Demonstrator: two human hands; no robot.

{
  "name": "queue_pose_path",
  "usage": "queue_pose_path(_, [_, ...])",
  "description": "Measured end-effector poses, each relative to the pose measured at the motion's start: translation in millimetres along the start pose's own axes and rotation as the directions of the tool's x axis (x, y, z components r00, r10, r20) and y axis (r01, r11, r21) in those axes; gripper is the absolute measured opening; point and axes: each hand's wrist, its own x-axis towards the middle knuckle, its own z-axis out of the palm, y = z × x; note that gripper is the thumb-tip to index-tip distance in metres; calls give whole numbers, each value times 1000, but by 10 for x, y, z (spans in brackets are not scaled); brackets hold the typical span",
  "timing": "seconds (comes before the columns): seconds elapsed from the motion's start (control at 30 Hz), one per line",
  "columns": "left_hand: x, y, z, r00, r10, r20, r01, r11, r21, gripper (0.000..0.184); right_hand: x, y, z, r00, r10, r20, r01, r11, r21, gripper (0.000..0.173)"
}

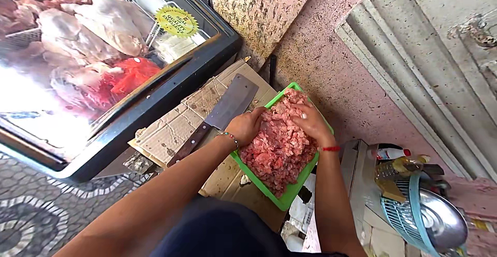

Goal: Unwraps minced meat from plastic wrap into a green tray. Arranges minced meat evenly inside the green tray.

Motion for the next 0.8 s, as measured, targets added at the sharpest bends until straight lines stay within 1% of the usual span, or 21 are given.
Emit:
queue_pose_path(0.07, [-9, 7, -38, 1000, 14, 20, -14, 1000, 24, 41, -268, 15, 78, 998, 5, -62, -6, 1000, -14, 42])
queue_pose_path(0.1, [-13, 10, -50, 999, 19, 27, -20, 999, 39, 41, -395, 61, 138, 993, -17, -115, 17, 1000, -3, 41])
queue_pose_path(0.17, [3, -1, -75, 998, 19, 55, -22, 998, 53, 41, -607, 216, 289, 962, -98, -255, 116, 992, 56, 40])
queue_pose_path(0.23, [21, -25, -106, 994, 9, 110, -16, 998, 57, 42, -771, 389, 418, 918, -134, -372, 204, 966, 157, 42])
queue_pose_path(0.33, [-2, -55, -100, 994, 35, 103, -42, 997, 69, 41, -950, 612, 541, 858, -86, -507, 276, 909, 313, 40])
queue_pose_path(0.4, [-21, -88, -67, 994, 82, 75, -87, 994, 70, 39, -1039, 741, 579, 823, -30, -567, 287, 884, 369, 41])
queue_pose_path(0.47, [-32, -97, -54, 992, 106, 65, -109, 993, 49, 38, -1121, 854, 576, 810, 50, -585, 234, 886, 401, 43])
queue_pose_path(0.53, [-39, -101, -56, 991, 125, 50, -127, 991, 45, 38, -1200, 938, 558, 812, 135, -568, 160, 884, 440, 46])
queue_pose_path(0.63, [-49, -94, -56, 988, 151, 41, -152, 988, 38, 37, -1295, 1036, 564, 809, 240, -537, 100, 844, 528, 46])
queue_pose_path(0.73, [-36, -93, -64, 986, 158, 42, -160, 987, 24, 37, -1303, 995, 612, 774, 311, -552, 76, 820, 568, 45])
queue_pose_path(0.8, [-27, -91, -52, 986, 164, 40, -165, 986, 28, 36, -1286, 890, 652, 757, 333, -562, 50, 829, 558, 41])
